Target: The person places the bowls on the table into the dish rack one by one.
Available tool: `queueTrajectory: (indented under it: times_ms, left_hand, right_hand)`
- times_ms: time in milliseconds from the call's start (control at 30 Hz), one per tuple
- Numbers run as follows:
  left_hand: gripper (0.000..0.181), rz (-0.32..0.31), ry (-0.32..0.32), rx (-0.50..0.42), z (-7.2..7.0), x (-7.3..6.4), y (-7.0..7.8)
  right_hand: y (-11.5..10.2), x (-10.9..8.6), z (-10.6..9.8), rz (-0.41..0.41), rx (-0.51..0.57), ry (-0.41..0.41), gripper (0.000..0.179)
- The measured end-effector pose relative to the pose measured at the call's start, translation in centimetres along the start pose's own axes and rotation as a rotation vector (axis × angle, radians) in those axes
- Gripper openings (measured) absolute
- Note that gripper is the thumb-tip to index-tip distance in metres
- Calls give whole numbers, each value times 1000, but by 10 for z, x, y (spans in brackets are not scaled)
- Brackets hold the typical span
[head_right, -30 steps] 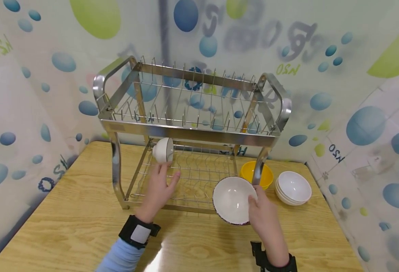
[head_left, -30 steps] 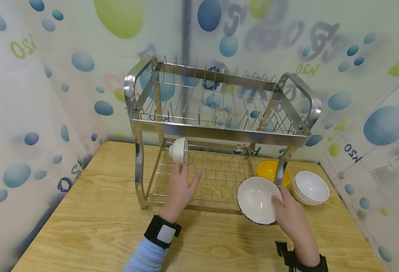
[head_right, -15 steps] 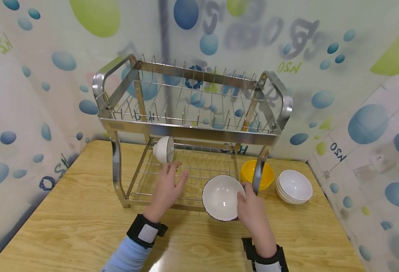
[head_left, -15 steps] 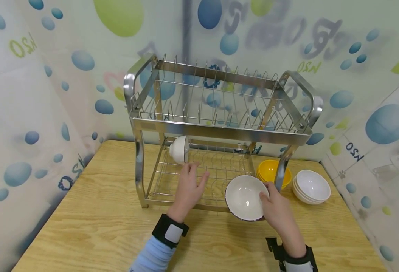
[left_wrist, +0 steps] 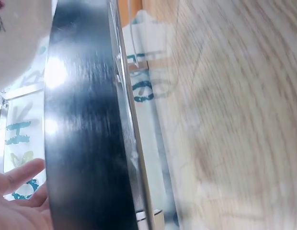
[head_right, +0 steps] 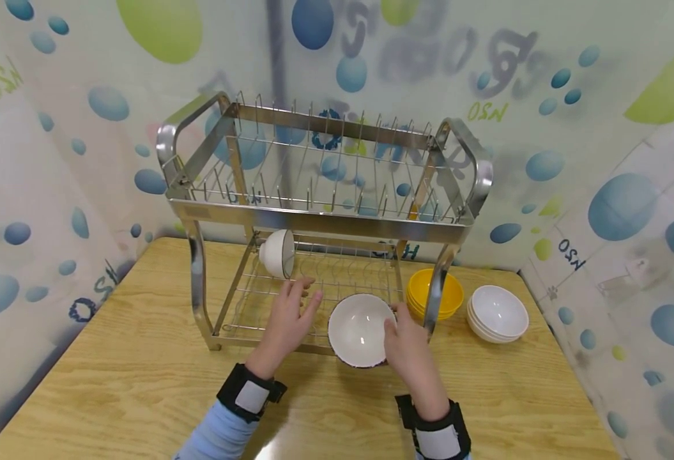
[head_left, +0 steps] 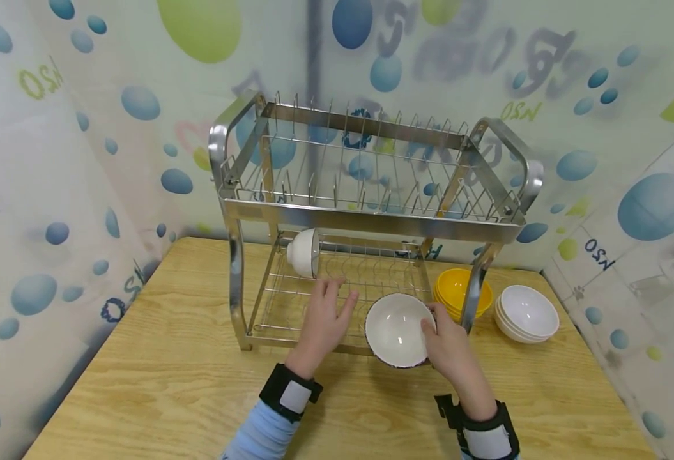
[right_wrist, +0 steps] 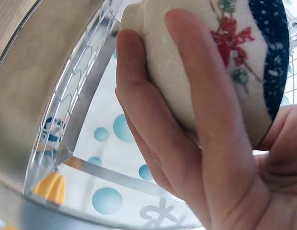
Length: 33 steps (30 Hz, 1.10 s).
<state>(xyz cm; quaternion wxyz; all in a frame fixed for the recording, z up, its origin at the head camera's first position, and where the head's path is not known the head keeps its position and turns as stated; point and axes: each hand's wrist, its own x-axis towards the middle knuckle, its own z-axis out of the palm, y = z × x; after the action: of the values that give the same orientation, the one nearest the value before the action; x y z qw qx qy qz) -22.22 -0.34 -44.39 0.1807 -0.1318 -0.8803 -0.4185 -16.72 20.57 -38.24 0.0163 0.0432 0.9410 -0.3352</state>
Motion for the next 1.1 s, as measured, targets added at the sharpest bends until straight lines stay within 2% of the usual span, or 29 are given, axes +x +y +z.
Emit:
queueTrajectory:
  times_ms: [200,433,900,1100]
  left_hand:
    - [49,-80,-76,-95,1,-3,3]
    - [51,-93,-103,-144,0,-4,6]
    - [57,-134,-192,-253,-4,-2,6]
    - [51,-163,-219,-326,-4,-1,6]
  right_hand:
    - [-4,7,11,-16,36,11,34]
    - [-7,15,20,-21,73,-4,34]
    - [-15,21,26,-33,60,10,36]
    - [-21,20,29,-24,74,1,37]
